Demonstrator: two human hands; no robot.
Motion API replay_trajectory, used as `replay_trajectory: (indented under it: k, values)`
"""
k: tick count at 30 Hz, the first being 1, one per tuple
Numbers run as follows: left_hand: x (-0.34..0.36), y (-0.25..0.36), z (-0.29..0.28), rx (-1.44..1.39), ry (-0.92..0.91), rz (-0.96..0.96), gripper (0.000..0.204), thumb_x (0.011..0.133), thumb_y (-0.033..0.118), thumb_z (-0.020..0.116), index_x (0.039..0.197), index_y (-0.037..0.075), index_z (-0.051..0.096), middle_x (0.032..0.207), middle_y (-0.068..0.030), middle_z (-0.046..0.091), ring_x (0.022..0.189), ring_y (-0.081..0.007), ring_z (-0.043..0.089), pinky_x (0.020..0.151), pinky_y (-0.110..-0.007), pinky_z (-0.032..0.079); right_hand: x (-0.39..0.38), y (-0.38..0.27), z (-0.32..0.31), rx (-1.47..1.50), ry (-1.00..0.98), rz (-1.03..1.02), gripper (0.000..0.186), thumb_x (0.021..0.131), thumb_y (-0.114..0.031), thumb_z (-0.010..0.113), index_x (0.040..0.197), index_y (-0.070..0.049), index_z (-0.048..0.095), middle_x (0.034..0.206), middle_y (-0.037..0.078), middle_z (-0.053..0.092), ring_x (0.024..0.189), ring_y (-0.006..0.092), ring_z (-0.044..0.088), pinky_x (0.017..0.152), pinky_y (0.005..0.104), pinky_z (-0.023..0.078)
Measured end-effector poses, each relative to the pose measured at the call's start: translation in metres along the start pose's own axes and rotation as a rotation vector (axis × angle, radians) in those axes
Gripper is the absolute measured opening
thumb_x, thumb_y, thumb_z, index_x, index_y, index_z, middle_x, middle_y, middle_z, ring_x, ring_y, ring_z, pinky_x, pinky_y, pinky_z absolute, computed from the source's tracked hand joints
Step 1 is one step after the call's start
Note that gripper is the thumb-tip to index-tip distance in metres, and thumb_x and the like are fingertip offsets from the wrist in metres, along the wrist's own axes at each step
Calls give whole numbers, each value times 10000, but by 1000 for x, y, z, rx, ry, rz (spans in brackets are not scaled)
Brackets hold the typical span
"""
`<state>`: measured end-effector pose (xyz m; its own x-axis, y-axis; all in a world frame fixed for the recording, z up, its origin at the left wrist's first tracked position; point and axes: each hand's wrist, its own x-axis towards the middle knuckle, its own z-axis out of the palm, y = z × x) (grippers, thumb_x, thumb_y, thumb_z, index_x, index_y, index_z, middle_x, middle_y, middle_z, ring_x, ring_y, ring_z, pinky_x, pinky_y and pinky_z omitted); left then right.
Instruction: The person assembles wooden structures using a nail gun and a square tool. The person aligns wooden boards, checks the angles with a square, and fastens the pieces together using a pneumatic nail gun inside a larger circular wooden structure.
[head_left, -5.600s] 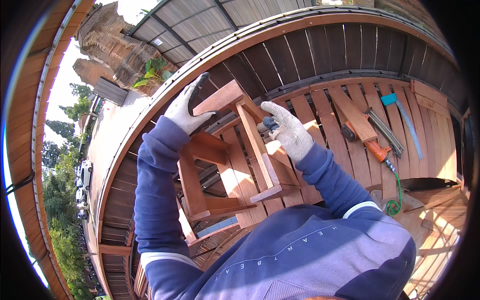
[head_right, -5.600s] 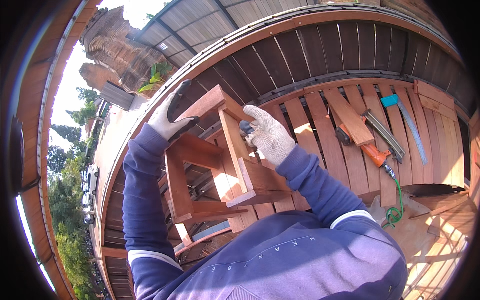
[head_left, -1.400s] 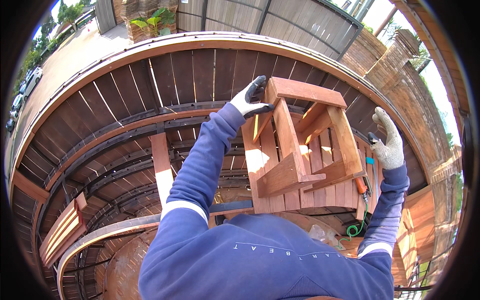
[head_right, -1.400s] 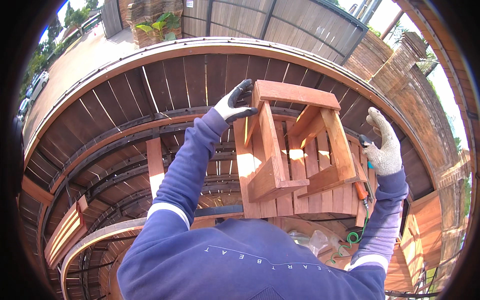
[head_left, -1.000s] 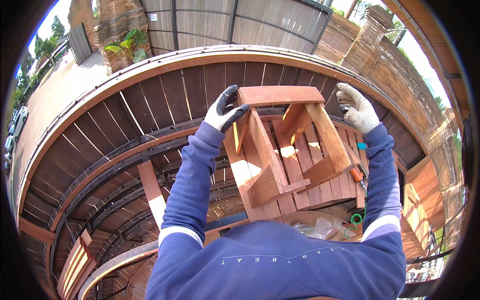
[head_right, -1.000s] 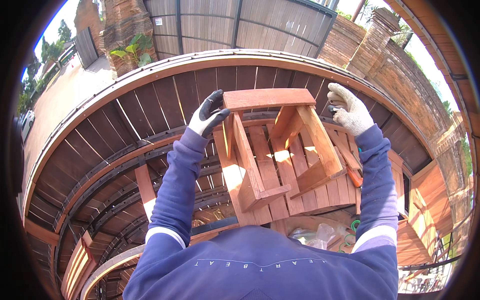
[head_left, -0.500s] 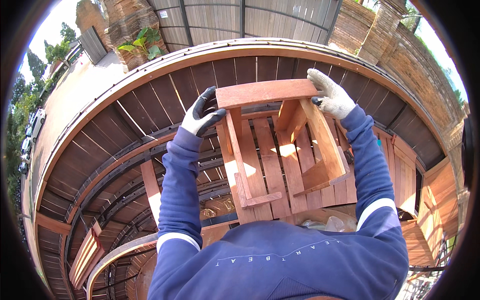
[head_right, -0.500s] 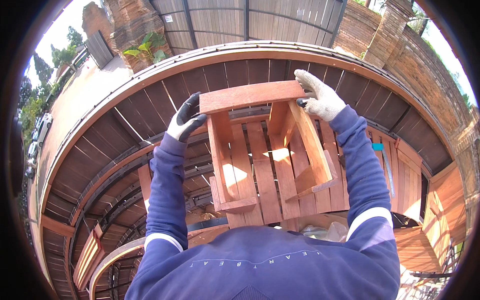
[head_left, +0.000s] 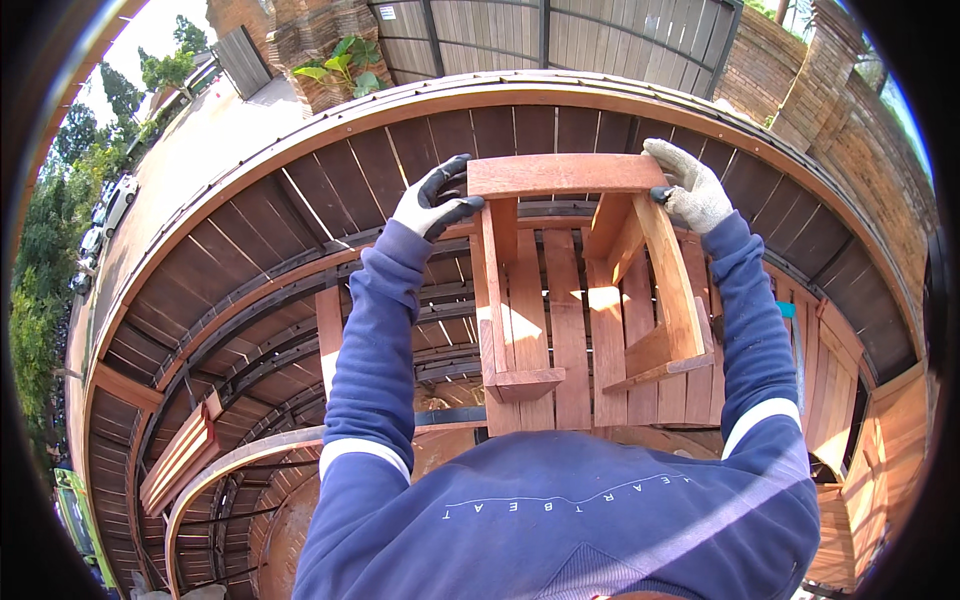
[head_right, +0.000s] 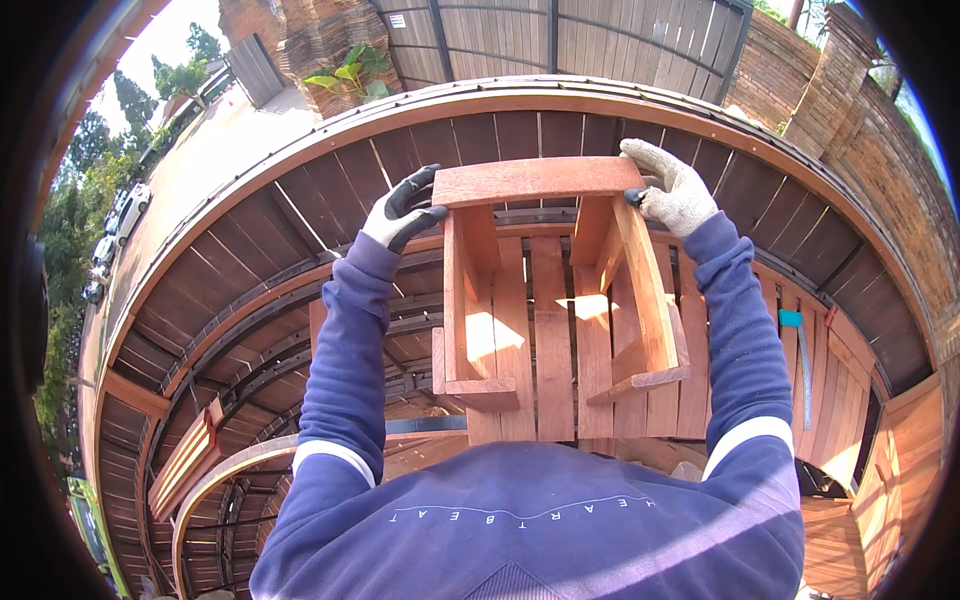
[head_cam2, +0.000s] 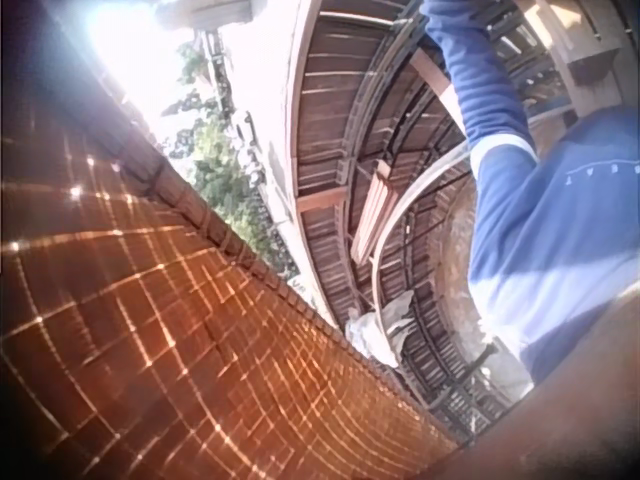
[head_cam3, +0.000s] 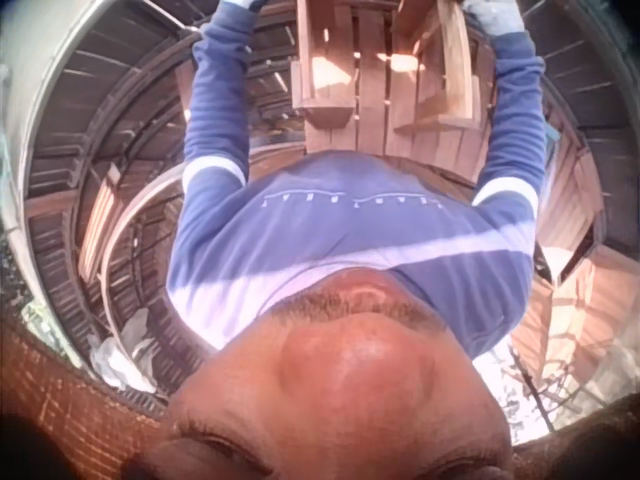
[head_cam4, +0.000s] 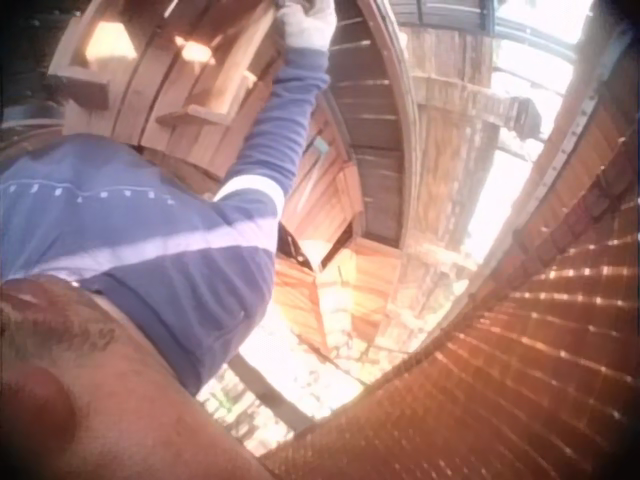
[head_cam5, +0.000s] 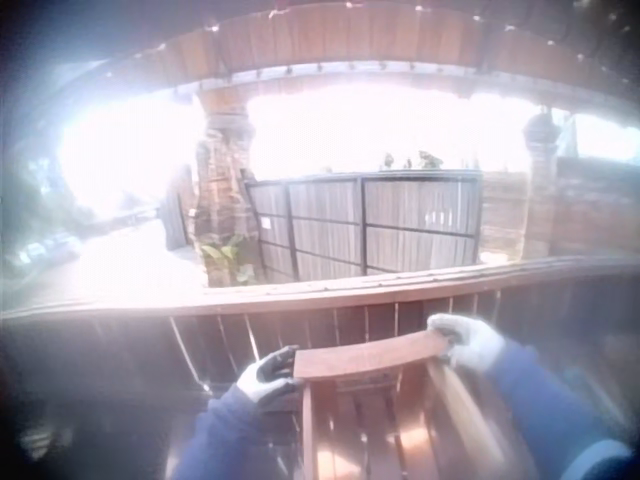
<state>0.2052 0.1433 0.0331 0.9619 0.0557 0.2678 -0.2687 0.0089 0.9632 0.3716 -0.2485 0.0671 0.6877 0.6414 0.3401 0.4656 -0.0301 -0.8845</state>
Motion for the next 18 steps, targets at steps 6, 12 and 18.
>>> replay_trajectory:
  k: [6, 12, 18]
  values:
    - [-4, 24, 4, 25, 55, 115, 716, 817, 94, 797, 1441, 12, 456, 1380, -128, 562, 1236, -214, 563, 967, -328, 525, -2, -13, 1, 37, 75, -173, 749, 786, -121, 793, 1451, -20, 461, 1424, 112, 541, 1294, 215, 527, 1115, 371, 393]
    - [-37, 108, 33, 93, 64, 288, 645, 840, 104, 766, 1407, -9, 480, 1353, -132, 570, 1240, -220, 564, 921, -312, 550, -33, -77, -4, -60, 151, -349, 999, 724, -587, 816, 1453, -9, 450, 1412, 153, 543, 1305, 270, 527, 1135, 404, 369]
    - [-101, 128, 52, 175, 48, 320, 724, 723, 145, 855, 1343, -43, 530, 1396, -179, 539, 1288, -285, 540, 1117, -424, 396, -103, -112, 9, -77, 222, -263, 1115, 619, -629, 855, 1441, 9, 453, 1368, 193, 558, 1285, 305, 537, 1139, 433, 365]
